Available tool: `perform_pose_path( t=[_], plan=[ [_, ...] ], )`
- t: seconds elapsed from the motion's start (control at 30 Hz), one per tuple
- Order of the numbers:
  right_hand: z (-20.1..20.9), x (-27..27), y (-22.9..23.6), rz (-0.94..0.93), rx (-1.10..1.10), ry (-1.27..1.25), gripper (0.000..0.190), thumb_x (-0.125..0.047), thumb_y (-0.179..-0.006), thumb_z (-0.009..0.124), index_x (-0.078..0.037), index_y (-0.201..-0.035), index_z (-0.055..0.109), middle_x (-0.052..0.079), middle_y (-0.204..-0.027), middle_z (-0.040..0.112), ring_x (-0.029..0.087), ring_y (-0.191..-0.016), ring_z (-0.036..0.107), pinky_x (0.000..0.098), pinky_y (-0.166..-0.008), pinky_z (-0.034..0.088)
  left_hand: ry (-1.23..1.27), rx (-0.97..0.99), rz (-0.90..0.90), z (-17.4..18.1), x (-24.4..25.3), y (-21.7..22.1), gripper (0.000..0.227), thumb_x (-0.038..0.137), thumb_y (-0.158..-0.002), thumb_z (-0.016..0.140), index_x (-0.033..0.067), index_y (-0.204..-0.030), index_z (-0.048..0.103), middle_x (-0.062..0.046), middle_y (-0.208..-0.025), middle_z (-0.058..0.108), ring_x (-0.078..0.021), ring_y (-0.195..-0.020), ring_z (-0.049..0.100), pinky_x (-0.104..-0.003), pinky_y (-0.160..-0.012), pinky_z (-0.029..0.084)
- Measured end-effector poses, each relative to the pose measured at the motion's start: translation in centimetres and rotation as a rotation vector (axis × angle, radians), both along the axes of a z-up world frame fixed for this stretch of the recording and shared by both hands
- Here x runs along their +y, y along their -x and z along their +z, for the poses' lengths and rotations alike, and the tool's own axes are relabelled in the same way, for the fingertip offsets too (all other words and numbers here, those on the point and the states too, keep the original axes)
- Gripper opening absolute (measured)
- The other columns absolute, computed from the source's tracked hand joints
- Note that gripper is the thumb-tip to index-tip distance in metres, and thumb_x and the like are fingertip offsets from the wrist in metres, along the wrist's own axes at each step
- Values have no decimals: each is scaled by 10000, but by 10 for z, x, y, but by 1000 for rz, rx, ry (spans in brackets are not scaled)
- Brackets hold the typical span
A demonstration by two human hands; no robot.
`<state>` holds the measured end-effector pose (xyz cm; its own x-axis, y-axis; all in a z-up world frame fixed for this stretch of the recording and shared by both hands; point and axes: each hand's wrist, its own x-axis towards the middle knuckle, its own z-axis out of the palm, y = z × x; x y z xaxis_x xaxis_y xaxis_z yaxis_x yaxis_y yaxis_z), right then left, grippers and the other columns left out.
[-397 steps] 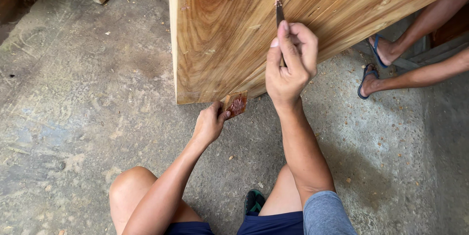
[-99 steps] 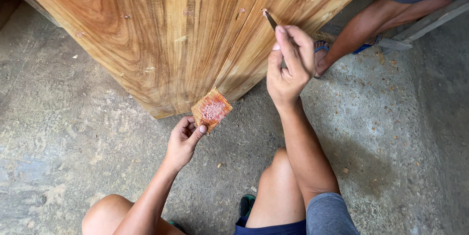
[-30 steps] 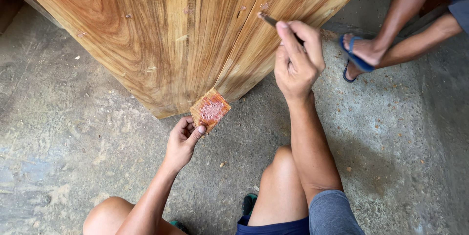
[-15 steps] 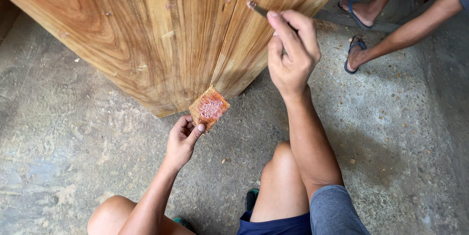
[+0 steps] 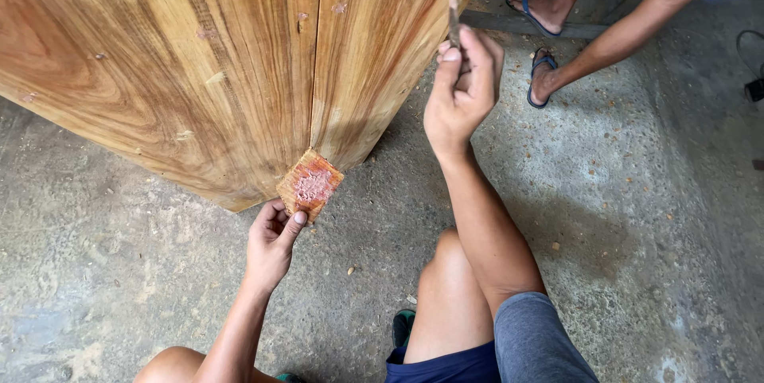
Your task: The person kneels beside a large wooden panel and uses a small metal spatula to spread a reddish paste from a small wooden block onto the wood surface. The person repeatedly dips the spatula into the paste and applies it to different areas of the panel, smoothing the material into the grain.
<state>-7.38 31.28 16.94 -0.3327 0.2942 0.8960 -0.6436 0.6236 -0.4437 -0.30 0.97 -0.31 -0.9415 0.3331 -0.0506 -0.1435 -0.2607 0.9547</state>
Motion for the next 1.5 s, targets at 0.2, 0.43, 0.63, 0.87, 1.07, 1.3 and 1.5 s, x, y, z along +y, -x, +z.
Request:
perform_pose_path(
  t=[0.2,0.43,0.63,0.87,1.07,1.3,1.5],
  plan=[
    [-6,20,-2,109,-46,142,306,32,-1169,517,2,-1474,501,92,-1168,665,145,-954,691,262,-773,594,-30,-8,18,-7,9,4,303,148,-970,701,-25,-1195,596,-58,-1086,715,-104,-979,665,-274,-886,539],
    [5,-34,-23,103,-123,-175,354,129,-1094,557,40,-1433,509,113,-1236,593,159,-891,643,281,-737,568,-121,-37,12,-11,9,-1,306,173,-981,689,-12,-1205,596,-35,-1057,714,-91,-952,654,-260,-845,541],
    [25,-80,-48,105,-242,-671,290,143,-966,683,29,-1232,666,166,-1118,686,260,-943,708,328,-779,587,-210,28,111,3,2,1,303,177,-1005,695,-16,-1213,590,-34,-1076,697,-87,-975,639,-256,-870,531],
    [29,-109,-64,183,-488,-891,325,81,-845,774,-32,-1149,750,111,-1050,683,266,-868,701,376,-729,590,-296,60,198,9,-8,3,300,161,-1014,688,-13,-1233,579,-44,-1126,708,-98,-1027,656,-262,-913,537],
    [32,-121,-68,76,-565,-993,306,35,-844,781,-62,-1134,763,79,-1052,677,275,-896,701,388,-759,580,-312,71,188,10,-10,4,304,156,-1016,686,-10,-1247,578,-43,-1148,706,-90,-1043,649,-255,-925,525],
    [32,-135,-77,125,-638,-1009,295,11,-852,777,-49,-1139,748,97,-1057,670,295,-865,695,403,-741,570,-337,42,185,11,-15,0,291,140,-1014,690,-9,-1240,582,-48,-1114,704,-92,-1011,654,-263,-914,537],
    [31,-145,-84,178,-681,-1009,257,0,-865,771,-53,-1116,758,95,-1036,684,288,-825,702,395,-722,572,-358,29,194,16,-14,-3,296,151,-1003,697,-5,-1229,587,-39,-1087,706,-88,-980,663,-261,-891,549]
  ],
)
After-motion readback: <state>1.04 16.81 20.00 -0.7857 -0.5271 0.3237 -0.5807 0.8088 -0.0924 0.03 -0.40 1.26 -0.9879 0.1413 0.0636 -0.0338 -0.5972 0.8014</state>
